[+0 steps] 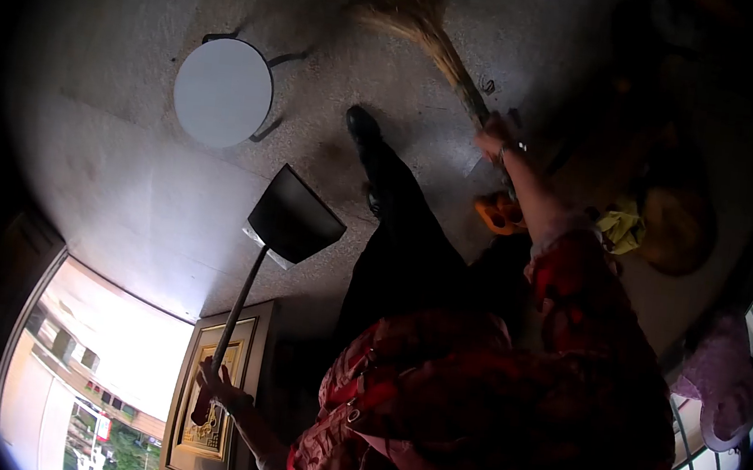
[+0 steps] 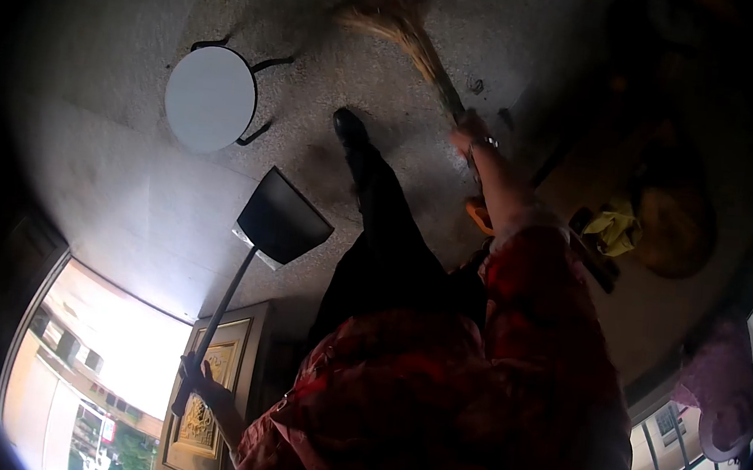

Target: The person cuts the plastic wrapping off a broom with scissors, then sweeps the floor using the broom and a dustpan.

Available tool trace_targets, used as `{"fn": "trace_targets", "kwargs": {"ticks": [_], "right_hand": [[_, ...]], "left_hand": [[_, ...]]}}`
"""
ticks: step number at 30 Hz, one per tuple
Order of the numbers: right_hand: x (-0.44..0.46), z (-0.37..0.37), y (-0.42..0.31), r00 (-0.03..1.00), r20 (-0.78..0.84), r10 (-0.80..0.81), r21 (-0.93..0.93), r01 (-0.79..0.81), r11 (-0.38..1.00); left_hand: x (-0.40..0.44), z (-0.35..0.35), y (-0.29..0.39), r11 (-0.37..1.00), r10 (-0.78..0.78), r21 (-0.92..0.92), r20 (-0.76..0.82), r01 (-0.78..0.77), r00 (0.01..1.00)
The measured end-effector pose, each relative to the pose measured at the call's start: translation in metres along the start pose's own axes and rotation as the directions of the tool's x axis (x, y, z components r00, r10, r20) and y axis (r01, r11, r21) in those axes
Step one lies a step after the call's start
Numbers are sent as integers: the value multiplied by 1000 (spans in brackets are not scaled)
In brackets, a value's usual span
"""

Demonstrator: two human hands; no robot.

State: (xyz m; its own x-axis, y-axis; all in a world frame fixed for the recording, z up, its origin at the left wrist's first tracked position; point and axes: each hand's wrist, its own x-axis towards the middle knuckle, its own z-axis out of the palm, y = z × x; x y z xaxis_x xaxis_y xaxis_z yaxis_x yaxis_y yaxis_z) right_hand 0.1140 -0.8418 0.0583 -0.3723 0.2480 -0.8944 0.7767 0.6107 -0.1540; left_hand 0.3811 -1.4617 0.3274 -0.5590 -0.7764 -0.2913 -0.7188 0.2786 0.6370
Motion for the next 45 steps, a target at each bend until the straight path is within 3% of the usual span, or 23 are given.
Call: {"fn": "trace_targets", "kwargs": {"ticks": [1,2,3,5,7,8,12,14,16,19,20,22,26,27,28,29,31,33,35,36,39,42,45], "right_hand": [[-22,21,38,993,-116,14,-2,-14,1000],[-43,27,73,998,-12,65,29,-64,998],[-13,53,145,989,-64,-135,-218,118,969],[-101,49,132,994,-74,-76,-261,54,964],[-131,51,150,1000,9,-20,-46,21,999],[-152,52,146,993,-68,-95,-117,87,989],[-140,63,134,960,27,-279,19,279,960],[-134,67,76,975,118,-188,49,183,982],[-146,75,23,972,61,-229,-92,234,968],[-116,89,10,964,61,-260,-277,267,923],[-113,89,19,963,66,-260,-277,268,923],[-105,81,49,968,11,-250,-581,210,786],[-83,28,185,875,1,-485,-662,364,655],[-107,14,185,943,24,-333,-533,294,793],[-134,-7,178,981,72,-180,-396,194,898],[-151,-20,180,981,66,-181,-396,192,898],[-166,-39,180,996,28,-85,-174,89,981],[-155,-54,174,987,-7,-160,-57,160,986],[-127,-66,134,971,-40,-234,139,237,961],[-102,-68,115,965,-66,-254,202,262,944],[-20,-76,44,916,-216,-338,370,397,840],[27,-90,-30,897,-200,-393,479,440,760],[55,-103,-68,887,-178,-426,492,455,742]], "left_hand": [[3,-12,-33,997,68,24,102,-71,992],[1,-5,-35,996,-47,-73,34,50,998],[0,3,-31,971,-169,-176,-21,163,985],[-10,19,-24,970,-169,-191,-79,151,982],[-20,22,-37,982,-91,-173,-92,74,992],[-28,27,-31,978,-94,-195,-122,69,988],[-56,22,-24,984,-66,-174,-115,46,991],[-61,16,-26,985,-69,-167,-120,48,990],[-67,14,-30,988,-42,-153,-135,21,990],[-83,7,-29,995,6,-94,-133,-18,991],[-81,5,-42,981,37,-185,-139,-63,990],[-88,10,-35,963,16,-262,-192,-67,981],[-98,25,-6,920,60,-359,-263,-156,963],[-97,29,0,914,127,-340,-276,-220,953],[-98,35,13,888,80,-413,-299,-204,951],[-102,40,19,885,80,-418,-297,-205,952],[-103,50,29,879,-10,-440,-404,-184,915],[-103,50,17,876,-1,-448,-371,-178,929],[-107,59,15,880,-74,-446,-466,-161,882],[-110,57,5,902,58,-363,-431,-232,900],[-121,59,-4,934,-8,-323,-454,-156,891],[-136,66,0,917,-102,-386,-472,-101,876],[-136,67,-10,970,65,-182,-451,-162,890]]}}
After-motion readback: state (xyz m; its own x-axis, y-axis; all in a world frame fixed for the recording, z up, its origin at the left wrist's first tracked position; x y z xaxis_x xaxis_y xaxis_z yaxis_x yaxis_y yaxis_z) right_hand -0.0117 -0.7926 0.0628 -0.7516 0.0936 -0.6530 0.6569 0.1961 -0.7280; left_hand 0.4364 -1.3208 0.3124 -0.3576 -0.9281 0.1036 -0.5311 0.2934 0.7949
